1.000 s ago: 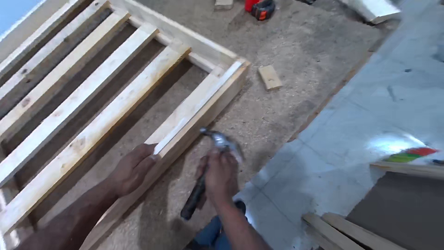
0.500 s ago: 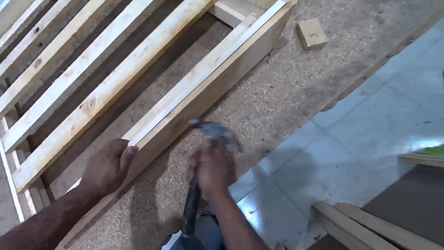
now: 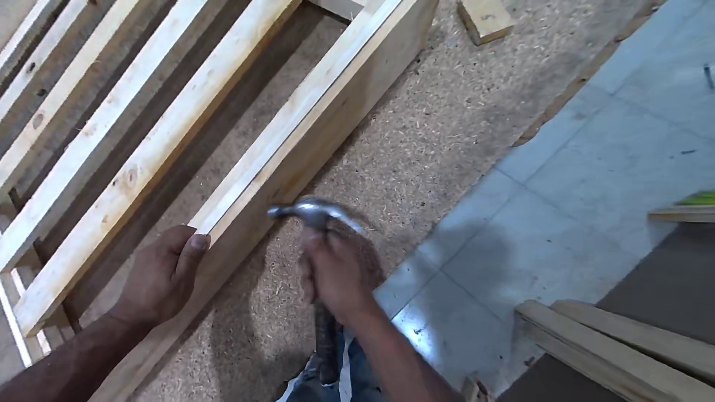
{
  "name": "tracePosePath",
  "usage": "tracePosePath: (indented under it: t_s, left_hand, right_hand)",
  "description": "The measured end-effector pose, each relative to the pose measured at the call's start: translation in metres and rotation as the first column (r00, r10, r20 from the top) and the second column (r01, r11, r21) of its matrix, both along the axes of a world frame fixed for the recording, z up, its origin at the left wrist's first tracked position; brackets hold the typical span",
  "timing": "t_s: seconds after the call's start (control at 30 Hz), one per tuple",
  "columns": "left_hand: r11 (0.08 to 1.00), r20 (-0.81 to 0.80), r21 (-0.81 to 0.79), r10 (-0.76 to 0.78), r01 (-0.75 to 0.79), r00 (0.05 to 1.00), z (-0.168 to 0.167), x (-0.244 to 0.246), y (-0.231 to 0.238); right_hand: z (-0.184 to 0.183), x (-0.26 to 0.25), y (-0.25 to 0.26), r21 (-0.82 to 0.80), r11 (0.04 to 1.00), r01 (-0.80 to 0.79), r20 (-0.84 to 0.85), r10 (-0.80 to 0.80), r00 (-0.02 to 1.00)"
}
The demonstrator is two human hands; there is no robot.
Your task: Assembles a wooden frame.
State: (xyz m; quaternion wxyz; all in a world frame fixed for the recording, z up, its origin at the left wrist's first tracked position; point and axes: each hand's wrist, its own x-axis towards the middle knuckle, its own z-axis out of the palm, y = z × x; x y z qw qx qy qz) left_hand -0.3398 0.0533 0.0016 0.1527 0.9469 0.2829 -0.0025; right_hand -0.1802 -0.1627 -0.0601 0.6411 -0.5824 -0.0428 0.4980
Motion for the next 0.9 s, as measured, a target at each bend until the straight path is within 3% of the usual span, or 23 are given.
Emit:
tracePosePath:
  t_s: [0.03,0.1,0.13,0.17,0.2,0.23,0.27,0.3,0.33,0.37,0.43,0.47,0.5,0.53,0.6,0.63,0.7,0.77,0.8,0.9]
  left_hand:
    - [1.000,0.002,-0.008,0.009,-0.009,1.000,0.000,0.000,0.000]
    - [1.000,-0.007,-0.023,0.017,-0.017,1.000,0.000,-0.001,0.000]
    - [1.000,-0.009,-0.023,0.019,-0.019,1.000,-0.001,-0.001,0.001]
    - [0.999,-0.010,-0.023,0.022,-0.022,1.000,-0.001,-0.001,0.001]
    - [0.999,-0.012,-0.024,0.025,-0.025,1.000,-0.002,-0.001,0.002]
    - [0.999,-0.016,-0.032,0.026,-0.027,1.000,-0.001,-0.002,0.002]
    - [0.999,-0.022,-0.035,0.022,-0.023,1.000,0.000,-0.001,0.003]
    - [0.999,-0.020,-0.043,0.019,-0.020,1.000,0.000,0.000,0.005]
    - [0.998,-0.017,-0.056,0.023,-0.024,1.000,0.000,-0.001,0.005]
    - [0.997,-0.016,-0.066,0.029,-0.030,0.999,0.000,-0.002,0.005]
    - [0.996,-0.025,-0.075,0.043,-0.045,0.999,0.001,-0.001,0.004]
    - [0.996,-0.033,-0.074,0.048,-0.050,0.998,0.002,0.000,0.004]
    - [0.996,-0.036,-0.072,0.050,-0.053,0.998,0.002,0.000,0.004]
    - [0.996,-0.036,-0.074,0.050,-0.053,0.998,0.001,-0.001,0.003]
    - [0.995,-0.037,-0.087,0.053,-0.056,0.998,0.002,-0.004,0.003]
    - [0.994,-0.043,-0.099,0.049,-0.053,0.998,0.003,-0.005,0.005]
    - [0.992,-0.040,-0.110,0.054,-0.058,0.998,0.002,-0.002,0.008]
    - [0.989,-0.056,-0.128,0.062,-0.069,0.996,0.002,-0.002,0.007]
    - [0.987,-0.070,-0.140,0.064,-0.073,0.996,0.003,-0.002,0.007]
    - [0.983,-0.085,-0.170,0.053,-0.067,0.995,0.006,-0.001,0.008]
  right_hand:
    - [0.001,0.008,-0.006,0.015,0.985,0.173,-0.031,-0.173,0.985]
    - [0.005,0.013,-0.006,0.027,0.866,0.499,-0.078,-0.496,0.865]
    - [0.006,0.007,0.001,0.022,0.844,0.535,-0.052,-0.534,0.844]
    - [0.005,-0.007,0.007,0.019,0.897,0.441,0.025,-0.441,0.897]
    - [0.005,-0.019,0.012,0.005,0.980,0.200,0.083,-0.200,0.976]
    - [0.007,-0.026,0.014,-0.011,0.997,-0.072,0.118,0.073,0.990]
    - [0.008,-0.028,0.014,-0.018,0.970,-0.243,0.157,0.243,0.957]
    - [0.008,-0.028,0.011,-0.019,0.966,-0.257,0.181,0.256,0.950]
    - [0.008,-0.027,0.004,-0.012,0.990,-0.138,0.164,0.138,0.977]
    - [0.006,-0.027,-0.002,0.005,0.996,0.083,0.123,-0.083,0.989]
    - [0.006,-0.023,0.000,0.034,0.833,0.553,0.015,-0.553,0.833]
    - [0.009,-0.026,0.011,0.030,0.730,0.683,-0.018,-0.683,0.731]
    - [0.010,-0.037,0.025,0.041,0.699,0.714,-0.010,-0.714,0.700]
    - [0.010,-0.056,0.041,0.069,0.746,0.662,0.019,-0.665,0.747]
    - [0.006,-0.094,0.063,0.100,0.903,0.418,0.017,-0.422,0.906]
    - [0.006,-0.099,0.064,0.110,0.926,0.361,-0.010,-0.362,0.932]
    - [0.008,-0.091,0.055,0.136,0.867,0.479,-0.045,-0.478,0.877]
    - [0.008,-0.089,0.055,0.134,0.726,0.674,-0.041,-0.676,0.736]
    - [0.005,-0.093,0.060,0.117,0.733,0.670,-0.016,-0.673,0.740]
    - [-0.006,-0.104,0.072,0.054,0.930,0.363,0.033,-0.365,0.931]
